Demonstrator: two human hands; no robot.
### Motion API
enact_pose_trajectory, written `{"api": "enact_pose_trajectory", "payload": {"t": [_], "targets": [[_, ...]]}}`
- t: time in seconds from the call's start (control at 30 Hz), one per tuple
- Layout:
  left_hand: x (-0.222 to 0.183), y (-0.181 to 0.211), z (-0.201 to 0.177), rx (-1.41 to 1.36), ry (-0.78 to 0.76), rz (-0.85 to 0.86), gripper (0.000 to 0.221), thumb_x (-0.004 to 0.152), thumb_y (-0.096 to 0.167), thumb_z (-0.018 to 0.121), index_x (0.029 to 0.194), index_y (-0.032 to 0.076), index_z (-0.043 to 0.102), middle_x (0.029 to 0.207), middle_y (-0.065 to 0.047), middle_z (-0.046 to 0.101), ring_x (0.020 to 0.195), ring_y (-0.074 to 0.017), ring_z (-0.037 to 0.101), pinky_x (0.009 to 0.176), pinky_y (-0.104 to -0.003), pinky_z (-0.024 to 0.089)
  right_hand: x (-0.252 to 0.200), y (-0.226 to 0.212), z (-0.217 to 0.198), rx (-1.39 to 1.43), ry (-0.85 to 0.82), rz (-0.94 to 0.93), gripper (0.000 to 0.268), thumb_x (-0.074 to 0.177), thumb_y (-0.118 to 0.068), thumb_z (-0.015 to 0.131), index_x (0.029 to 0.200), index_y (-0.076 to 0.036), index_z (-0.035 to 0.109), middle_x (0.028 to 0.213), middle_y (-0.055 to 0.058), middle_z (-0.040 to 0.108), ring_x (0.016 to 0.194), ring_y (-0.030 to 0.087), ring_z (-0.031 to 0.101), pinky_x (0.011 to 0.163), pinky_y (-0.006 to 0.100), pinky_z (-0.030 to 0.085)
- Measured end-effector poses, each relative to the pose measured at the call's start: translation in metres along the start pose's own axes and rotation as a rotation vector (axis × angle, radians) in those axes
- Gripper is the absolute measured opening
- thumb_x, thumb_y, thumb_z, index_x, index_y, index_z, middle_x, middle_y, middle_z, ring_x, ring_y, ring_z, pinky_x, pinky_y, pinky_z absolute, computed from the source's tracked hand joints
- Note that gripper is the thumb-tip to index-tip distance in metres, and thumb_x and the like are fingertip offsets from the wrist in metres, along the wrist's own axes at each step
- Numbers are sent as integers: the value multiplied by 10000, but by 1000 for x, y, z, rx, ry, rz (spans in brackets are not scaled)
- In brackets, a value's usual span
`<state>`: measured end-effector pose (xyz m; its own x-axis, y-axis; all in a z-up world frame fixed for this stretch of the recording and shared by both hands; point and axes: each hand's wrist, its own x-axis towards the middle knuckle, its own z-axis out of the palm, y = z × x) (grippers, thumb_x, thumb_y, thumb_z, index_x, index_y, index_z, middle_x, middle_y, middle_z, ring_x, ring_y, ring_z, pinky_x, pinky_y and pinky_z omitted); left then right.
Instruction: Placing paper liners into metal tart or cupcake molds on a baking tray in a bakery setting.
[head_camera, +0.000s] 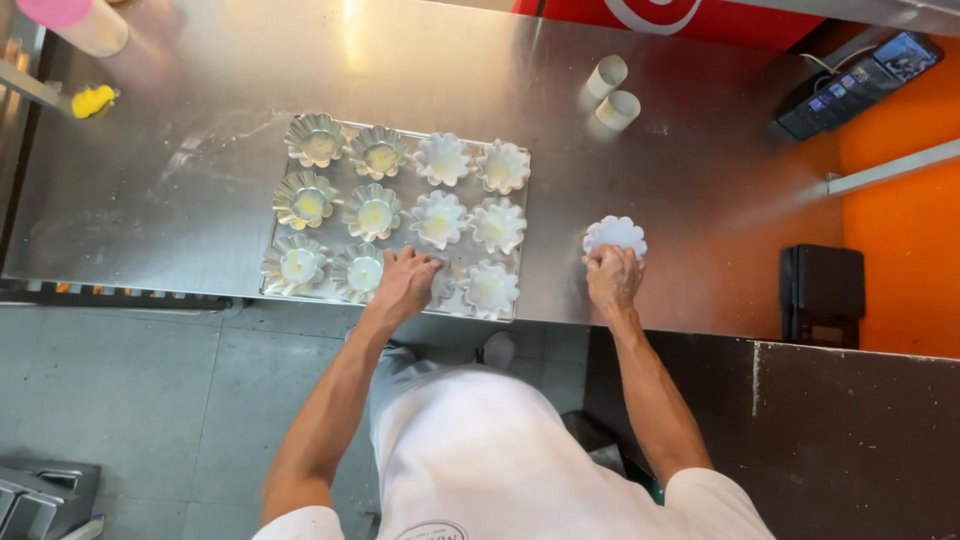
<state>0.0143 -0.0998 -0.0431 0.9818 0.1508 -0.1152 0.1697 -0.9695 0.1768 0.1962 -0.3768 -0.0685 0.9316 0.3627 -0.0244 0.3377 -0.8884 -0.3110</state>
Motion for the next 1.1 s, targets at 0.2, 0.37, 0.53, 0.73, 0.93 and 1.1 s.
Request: {"api": "enact_pose_trajectory", "payload": {"t": [0.2,0.37,0.53,0.73,0.93,1.1], "targets": [[28,68,-52,-181,164,95,160,730,130,566,854,230,588,779,13,582,809,-194,516,717,-335,381,8,21,-9,335,-120,227,164,661,-296,691,752,-174,628,752,21,609,747,227,568,665,368,427],[84,144,-21,-409,64,305,219,718,121,601,924,193,585,838,-14,581,826,-202,542,710,-301,434,16,54,-10,657,-35,250,177,687,-255,720,708,-106,626,657,42,573,590,139,545,505,257,429],[97,177,-32,-295,-181,421,364,742,197,614,1089,184,507,992,-64,551,965,-235,525,766,-345,451,-4,30,-46,1011,201,527,202,660,-193,738,804,-84,648,904,61,395,657,142,486,543,209,471],[27,111,-82,-468,-240,455,274,774,177,565,1033,89,553,932,-132,571,928,-295,537,761,-378,448,4,-46,-40,1005,259,435,173,677,-147,722,818,-92,639,768,10,457,588,78,491,473,142,425],[-106,-72,-98,-958,105,-143,267,750,151,605,1016,129,582,867,-72,610,765,-213,577,650,-313,456,-58,-242,0,821,158,-394,183,715,15,561,793,-121,656,769,25,628,801,193,559,736,262,413],[-150,-160,-100,-870,339,-225,282,728,174,642,1001,128,588,911,-70,599,846,-212,532,725,-291,409,-105,-297,81,94,153,-683,130,682,-86,531,753,-185,578,780,-67,578,814,142,462,738,297,339]]}}
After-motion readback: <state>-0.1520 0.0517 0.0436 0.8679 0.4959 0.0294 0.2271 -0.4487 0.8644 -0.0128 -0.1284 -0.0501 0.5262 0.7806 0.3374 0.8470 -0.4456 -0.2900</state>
